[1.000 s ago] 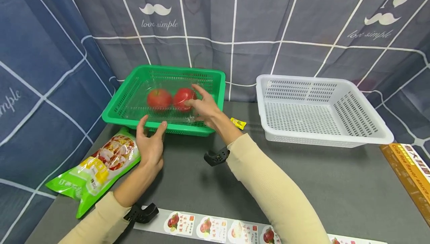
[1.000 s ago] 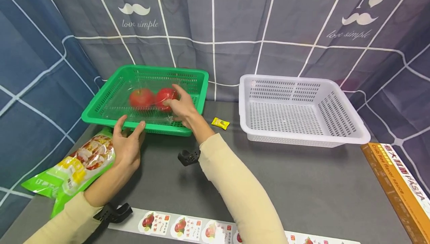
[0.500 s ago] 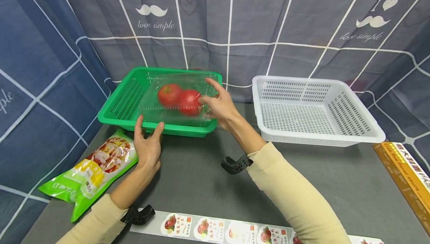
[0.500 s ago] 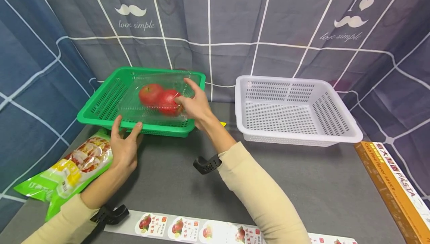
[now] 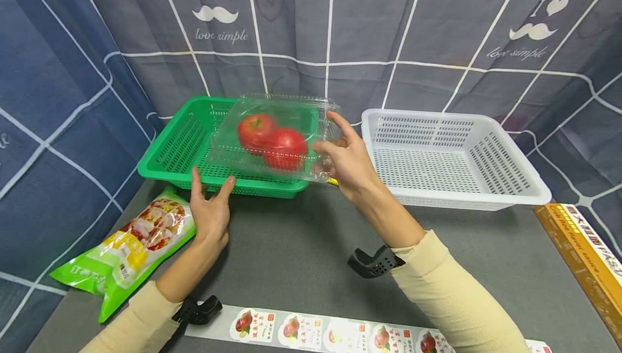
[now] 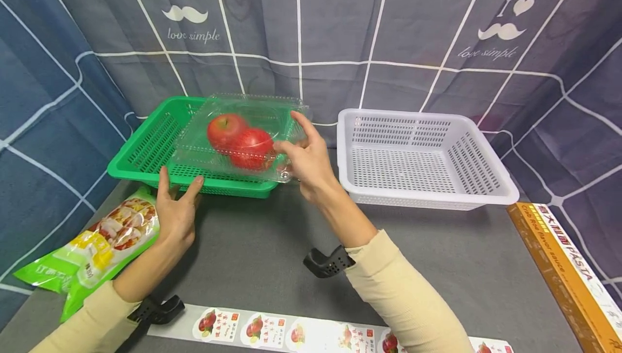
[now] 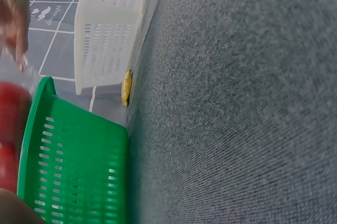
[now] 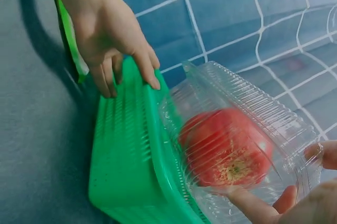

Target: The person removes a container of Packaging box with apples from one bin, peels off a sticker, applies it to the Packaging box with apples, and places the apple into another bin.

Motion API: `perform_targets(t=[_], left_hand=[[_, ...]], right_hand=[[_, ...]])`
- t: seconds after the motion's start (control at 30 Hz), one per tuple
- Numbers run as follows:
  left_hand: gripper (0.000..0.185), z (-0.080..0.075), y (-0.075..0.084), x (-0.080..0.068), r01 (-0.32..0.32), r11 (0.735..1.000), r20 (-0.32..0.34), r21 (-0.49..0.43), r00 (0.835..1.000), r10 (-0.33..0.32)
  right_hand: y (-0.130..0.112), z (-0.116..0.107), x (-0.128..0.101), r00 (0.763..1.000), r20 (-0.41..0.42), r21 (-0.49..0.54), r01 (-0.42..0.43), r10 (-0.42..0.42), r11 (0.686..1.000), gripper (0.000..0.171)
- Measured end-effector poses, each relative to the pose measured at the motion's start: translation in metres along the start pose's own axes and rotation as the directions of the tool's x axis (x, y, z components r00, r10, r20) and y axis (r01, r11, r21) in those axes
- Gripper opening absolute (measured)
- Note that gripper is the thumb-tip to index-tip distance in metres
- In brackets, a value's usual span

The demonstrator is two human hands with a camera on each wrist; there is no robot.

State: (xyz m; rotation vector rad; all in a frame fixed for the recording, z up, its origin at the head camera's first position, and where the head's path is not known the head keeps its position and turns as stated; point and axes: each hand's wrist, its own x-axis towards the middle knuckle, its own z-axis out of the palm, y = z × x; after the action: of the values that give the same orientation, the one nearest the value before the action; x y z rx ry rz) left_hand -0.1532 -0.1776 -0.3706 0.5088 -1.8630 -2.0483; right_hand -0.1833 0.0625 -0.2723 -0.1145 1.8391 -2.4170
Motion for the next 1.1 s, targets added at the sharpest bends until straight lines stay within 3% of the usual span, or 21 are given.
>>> perform_targets(t=[0.37,0.6,0.87,1.1], left_hand=[[0.087,0.000,-0.002,0.003,-0.021,0.999,-0.001,0.036,1.000,0.021],[0.086,-0.001,0.000,0.002,-0.016,0.999,-0.015,0.048,1.000,0.016],[0.085,-0.001,0.001,0.002,-0.002,0.997,0.003,0.080,1.000,0.002],[0.084,-0.003,0.001,0.000,-0.025,0.996,0.029,0.091,0.999,0.022]], right_hand=[[-0.003,-0.055,-0.070,0.998,0.047,0.089,-0.052,0.048,0.995,0.073],[0.010,-0.090,-0.113,0.993,0.121,0.155,-0.033,0.015,0.987,0.072],[0.027,-0.122,-0.147,0.973,0.226,0.117,0.015,-0.041,0.993,0.070],[0.049,-0.136,-0.161,0.977,0.212,0.032,-0.043,0.036,0.999,0.072]])
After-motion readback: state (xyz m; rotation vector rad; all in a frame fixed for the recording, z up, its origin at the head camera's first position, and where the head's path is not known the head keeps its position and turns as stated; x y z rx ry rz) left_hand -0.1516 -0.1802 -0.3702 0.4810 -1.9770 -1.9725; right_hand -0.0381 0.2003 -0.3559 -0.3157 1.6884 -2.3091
